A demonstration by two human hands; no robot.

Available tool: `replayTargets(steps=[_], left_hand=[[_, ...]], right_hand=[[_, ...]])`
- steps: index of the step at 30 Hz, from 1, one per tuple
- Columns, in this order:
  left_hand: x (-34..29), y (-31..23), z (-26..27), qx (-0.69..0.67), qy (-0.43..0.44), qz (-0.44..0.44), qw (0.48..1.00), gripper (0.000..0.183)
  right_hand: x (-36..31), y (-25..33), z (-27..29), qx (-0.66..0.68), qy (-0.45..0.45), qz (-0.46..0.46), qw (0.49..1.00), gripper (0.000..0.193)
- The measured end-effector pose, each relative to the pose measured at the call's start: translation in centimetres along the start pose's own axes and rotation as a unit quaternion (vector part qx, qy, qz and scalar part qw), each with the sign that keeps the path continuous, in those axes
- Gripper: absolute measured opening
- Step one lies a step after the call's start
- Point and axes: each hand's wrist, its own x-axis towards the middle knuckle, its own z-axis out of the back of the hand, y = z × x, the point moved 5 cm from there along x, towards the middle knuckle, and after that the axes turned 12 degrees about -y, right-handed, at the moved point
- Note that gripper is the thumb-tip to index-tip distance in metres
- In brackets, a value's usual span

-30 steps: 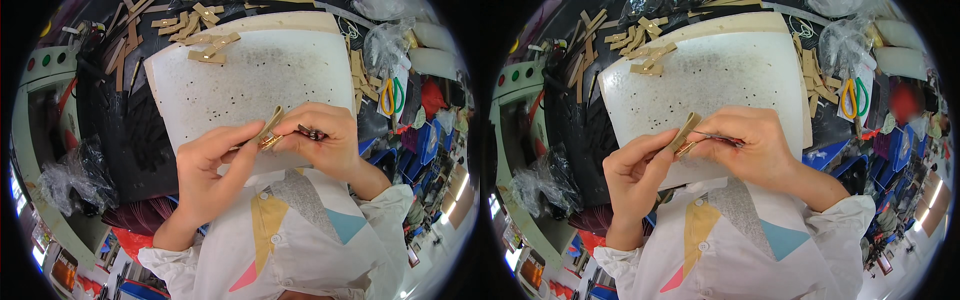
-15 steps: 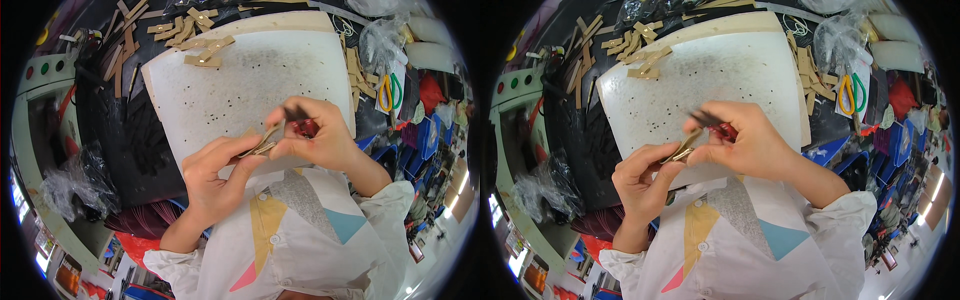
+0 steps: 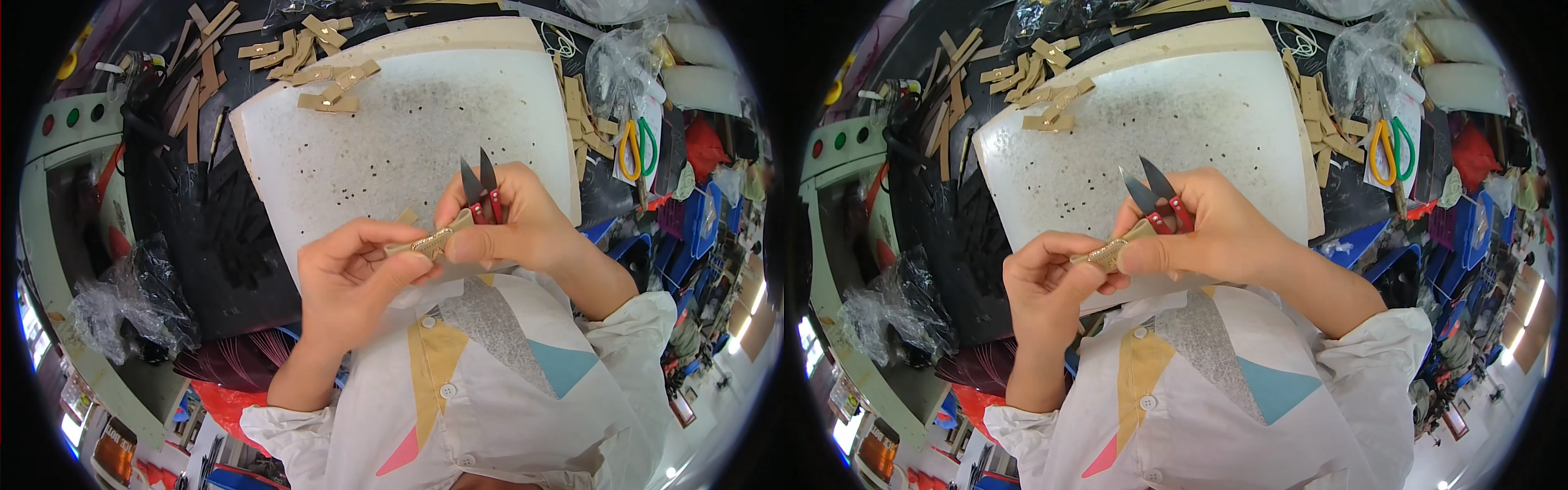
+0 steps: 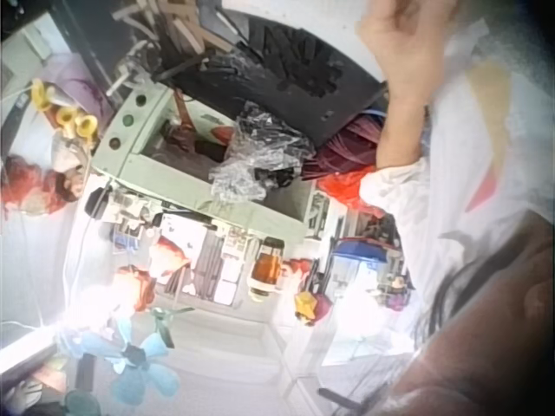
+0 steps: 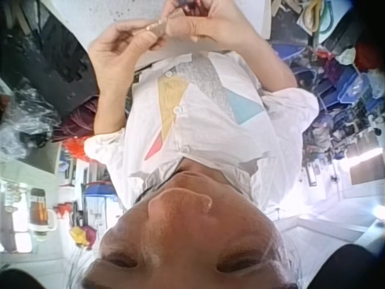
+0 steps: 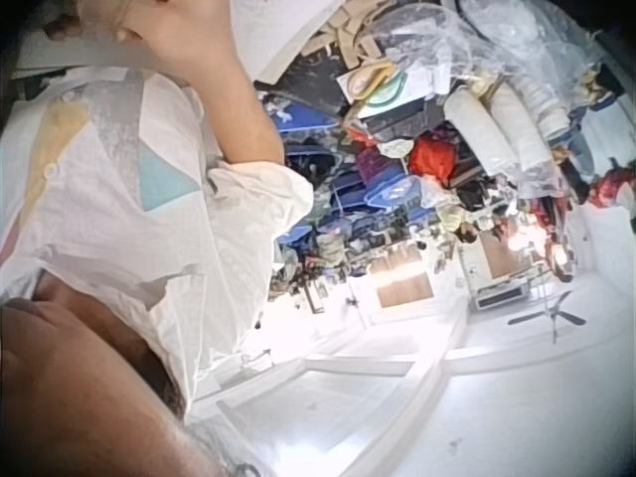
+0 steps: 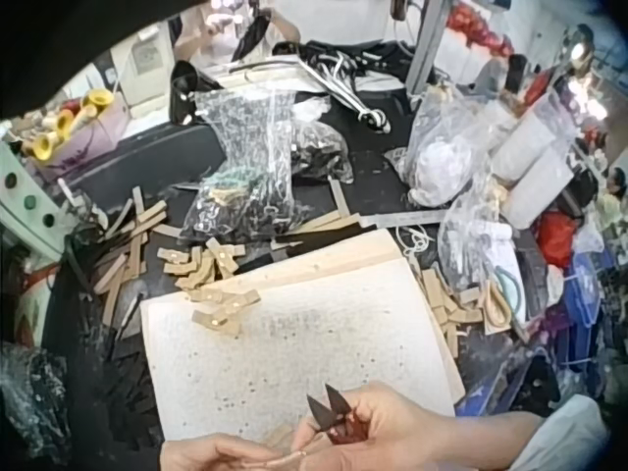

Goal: The recorder uses clippers to trim and assemble small leather and metal shoe buckle components.

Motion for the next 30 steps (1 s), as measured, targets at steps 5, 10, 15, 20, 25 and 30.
replayTargets(steps=[5,10,15,20,25,30], left_hand=[[0.2,0.2,-0.1,-0.065,0.023,0.071,0.995,0.019],[0.2,1.1,0.4,-0.119,0.068,0.112,0.984,0.018],[0.5,0.6,0.7,0.037,-0.065,-0.052,0.996,0.015],[0.6,0.3,0.5,0.053,-0.091,-0.082,0.991,0.016],[1.1,0.5,0.8,0.009,-0.026,-0.041,0.999,0.018],[1.1,1.0,0.7,-0.160,-0.040,0.089,0.982,0.024]], right_hand=[[0.6,-0.5,0.1,0.030,0.001,-0.046,0.999,0.026],[0.8,-2.1,0.0,0.134,0.090,-0.102,0.982,0.023],[0.5,-0.9,-0.1,-0.071,-0.074,0.066,0.993,0.020],[0.4,0.0,-0.1,-0.058,-0.077,0.013,0.995,0.023],[0.6,-0.6,0.1,0.017,-0.030,-0.003,0.999,0.024],[0.8,-0.3,0.9,0.008,-0.058,0.001,0.998,0.024]])
